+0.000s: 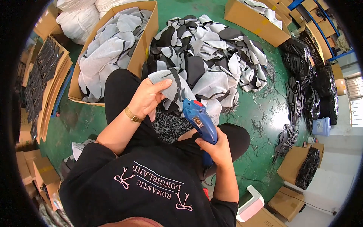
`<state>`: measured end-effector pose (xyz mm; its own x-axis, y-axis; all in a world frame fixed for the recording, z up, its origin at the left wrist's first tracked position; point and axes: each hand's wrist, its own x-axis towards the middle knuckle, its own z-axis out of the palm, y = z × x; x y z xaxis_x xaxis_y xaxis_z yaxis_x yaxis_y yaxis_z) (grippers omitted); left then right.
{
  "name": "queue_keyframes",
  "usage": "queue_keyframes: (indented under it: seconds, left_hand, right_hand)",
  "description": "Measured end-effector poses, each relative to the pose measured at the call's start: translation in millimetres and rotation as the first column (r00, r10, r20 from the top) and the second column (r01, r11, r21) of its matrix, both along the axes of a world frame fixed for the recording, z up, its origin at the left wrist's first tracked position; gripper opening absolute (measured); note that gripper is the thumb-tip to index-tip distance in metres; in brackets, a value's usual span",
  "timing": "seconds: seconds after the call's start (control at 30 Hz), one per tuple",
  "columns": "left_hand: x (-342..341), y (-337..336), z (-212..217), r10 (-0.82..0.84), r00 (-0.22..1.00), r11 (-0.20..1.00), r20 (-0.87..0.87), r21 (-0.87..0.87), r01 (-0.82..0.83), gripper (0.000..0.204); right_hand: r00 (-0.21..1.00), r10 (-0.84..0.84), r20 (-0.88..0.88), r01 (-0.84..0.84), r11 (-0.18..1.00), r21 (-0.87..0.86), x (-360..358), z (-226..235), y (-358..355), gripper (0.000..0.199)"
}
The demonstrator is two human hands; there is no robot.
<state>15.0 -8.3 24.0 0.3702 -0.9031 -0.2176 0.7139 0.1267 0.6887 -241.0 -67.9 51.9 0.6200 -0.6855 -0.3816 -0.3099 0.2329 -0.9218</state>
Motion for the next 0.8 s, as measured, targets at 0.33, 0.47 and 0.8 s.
queue_keyframes:
  seconds: [0.33, 0.47, 0.8]
  left_hand:
    - [-6, 5, 10, 0.013, 0.955, 1.000, 0.295, -0.008, -0.011, 0.023]
    - [-6, 6, 9, -0.008, 0.925, 1.000, 0.380, -0.018, 0.016, 0.024]
    - [-12, 15, 19, -0.061, 0.817, 0.998, 0.573, 0.051, 0.038, 0.022]
  right_hand:
    - [0.999, 0.041, -0.031, -0.041, 0.999, -0.014, 0, 0, -1, 0.034]
    - [0.999, 0.025, -0.036, -0.027, 0.999, -0.033, 2, 2, -2, 0.034]
    - [0.997, 0.037, -0.072, -0.040, 0.998, -0.041, 5, 17, -5, 0.032]
